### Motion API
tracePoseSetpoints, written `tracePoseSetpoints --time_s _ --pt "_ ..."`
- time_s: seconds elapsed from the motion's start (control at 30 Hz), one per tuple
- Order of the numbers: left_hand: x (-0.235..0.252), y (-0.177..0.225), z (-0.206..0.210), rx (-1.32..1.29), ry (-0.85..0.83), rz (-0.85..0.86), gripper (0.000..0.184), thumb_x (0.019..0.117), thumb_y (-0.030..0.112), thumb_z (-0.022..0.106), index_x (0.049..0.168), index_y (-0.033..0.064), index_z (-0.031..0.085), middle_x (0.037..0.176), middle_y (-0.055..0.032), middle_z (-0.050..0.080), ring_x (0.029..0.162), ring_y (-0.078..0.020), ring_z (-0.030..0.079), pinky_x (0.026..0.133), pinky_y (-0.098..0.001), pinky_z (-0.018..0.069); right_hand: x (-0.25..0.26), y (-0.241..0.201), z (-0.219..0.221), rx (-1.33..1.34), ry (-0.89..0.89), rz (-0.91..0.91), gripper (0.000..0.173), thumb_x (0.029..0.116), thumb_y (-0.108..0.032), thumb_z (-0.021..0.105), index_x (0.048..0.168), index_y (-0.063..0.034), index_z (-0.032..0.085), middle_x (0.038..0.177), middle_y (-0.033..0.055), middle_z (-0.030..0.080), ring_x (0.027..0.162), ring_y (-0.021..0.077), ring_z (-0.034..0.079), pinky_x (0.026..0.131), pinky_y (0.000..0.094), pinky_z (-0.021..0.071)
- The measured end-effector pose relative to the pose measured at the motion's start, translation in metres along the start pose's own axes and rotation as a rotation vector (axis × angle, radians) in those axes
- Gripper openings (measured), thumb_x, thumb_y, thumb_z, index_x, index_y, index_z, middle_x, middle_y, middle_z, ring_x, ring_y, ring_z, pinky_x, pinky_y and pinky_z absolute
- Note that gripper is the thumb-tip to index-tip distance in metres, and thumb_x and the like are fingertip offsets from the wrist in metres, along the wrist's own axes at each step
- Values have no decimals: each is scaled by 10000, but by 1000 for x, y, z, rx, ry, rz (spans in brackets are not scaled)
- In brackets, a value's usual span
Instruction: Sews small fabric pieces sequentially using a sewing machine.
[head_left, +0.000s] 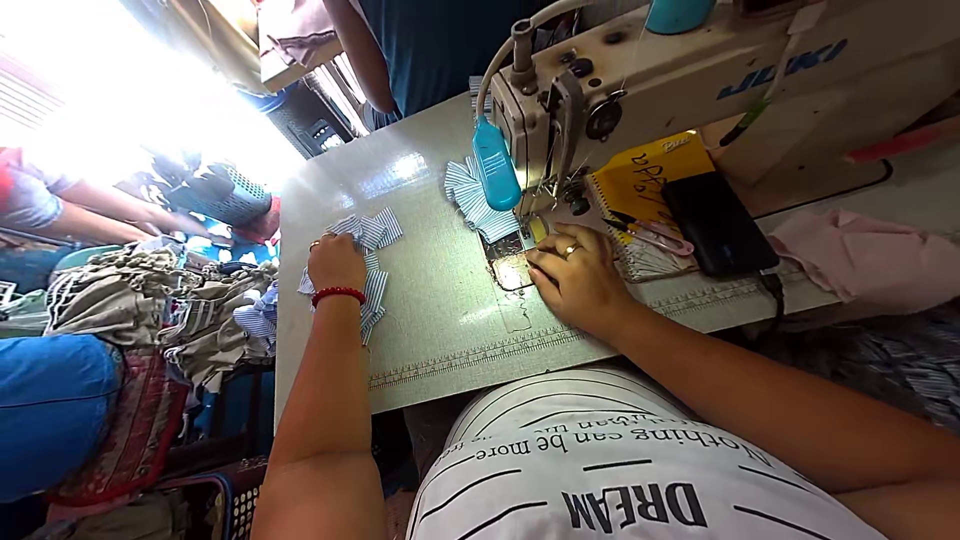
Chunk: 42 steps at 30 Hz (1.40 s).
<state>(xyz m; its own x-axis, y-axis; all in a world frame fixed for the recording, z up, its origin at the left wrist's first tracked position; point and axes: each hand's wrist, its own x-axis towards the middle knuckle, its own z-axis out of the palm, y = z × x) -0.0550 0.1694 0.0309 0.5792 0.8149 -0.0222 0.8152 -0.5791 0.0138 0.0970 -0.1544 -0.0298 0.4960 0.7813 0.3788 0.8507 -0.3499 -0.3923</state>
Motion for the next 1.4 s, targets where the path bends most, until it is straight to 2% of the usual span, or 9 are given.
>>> tracePoseSetpoints --time_s 0.1,0.27,0.43,0.57,0.7,0.97,1.13,1.3,1.4 --pt "-4 3 -1 -15 40 18 364 1070 170 443 1337 42 655 1295 -287 640 1243 -478 594 989 -652 469 -1 0 -2 -10 6 -16 329 1003 -284 527 1148 -116 769 1226 132 701 1331 407 521 1110 610 376" --pt "-5 0 3 -140 19 3 328 1001 125 580 1301 19 657 1314 -280 624 1272 -476 566 1043 -645 442 0 -1 -2 -2 -14 -20 317 1002 -276 540 1151 -115 768 1237 127 699 1336 402 519 1107 611 376" --pt "-13 -4 3 -454 110 -58 243 1025 121 567 1196 15 702 1093 -194 730 1071 -340 684 984 -548 489 -1 0 -2 45 52 -12 298 993 -259 542 1103 -118 781 1193 119 714 1303 388 546 1085 599 396" --pt "-14 -10 4 -427 12 -5 426 949 172 735 1319 -11 631 1337 -284 595 1223 -434 594 1055 -593 451 -1 1 -3 68 53 -30 292 993 -241 550 1111 -101 777 1184 129 713 1297 398 550 1078 606 401" --pt "-14 -3 7 -298 41 -63 293 980 129 624 1238 8 695 1309 -281 615 1262 -443 570 1059 -620 430 -1 1 -2 59 50 -31 291 996 -241 549 1118 -105 775 1190 125 709 1300 387 549 1087 594 399" --pt "-27 -5 -4 -570 226 -75 331 1076 196 470 1237 -49 625 1064 -266 679 1010 -385 659 927 -582 482 0 -8 -11 169 89 -27 268 980 -221 582 1111 -102 782 1147 122 708 1217 361 592 1034 568 448" --pt "-79 18 -31 -886 170 233 287 1071 275 541 1233 39 569 1025 -66 630 841 -65 616 785 -277 535 3 -36 -27 448 98 -28 275 953 -230 608 1118 -93 782 1087 98 715 1068 266 646 939 459 522" --pt "-122 59 -33 -1211 -180 545 313 865 16 765 1110 109 594 938 61 662 807 -18 657 735 -216 588 11 -56 -50 868 -178 116 405 996 -261 640 1349 -63 659 1233 90 709 1161 179 649 992 382 529" --pt "-132 76 -24 -1296 -248 595 341 839 -29 776 1094 119 605 887 52 698 747 -35 682 698 -212 602 11 -59 -56 1062 -245 254 175 991 -146 668 1116 -40 731 1031 43 733 913 70 701 820 248 595"
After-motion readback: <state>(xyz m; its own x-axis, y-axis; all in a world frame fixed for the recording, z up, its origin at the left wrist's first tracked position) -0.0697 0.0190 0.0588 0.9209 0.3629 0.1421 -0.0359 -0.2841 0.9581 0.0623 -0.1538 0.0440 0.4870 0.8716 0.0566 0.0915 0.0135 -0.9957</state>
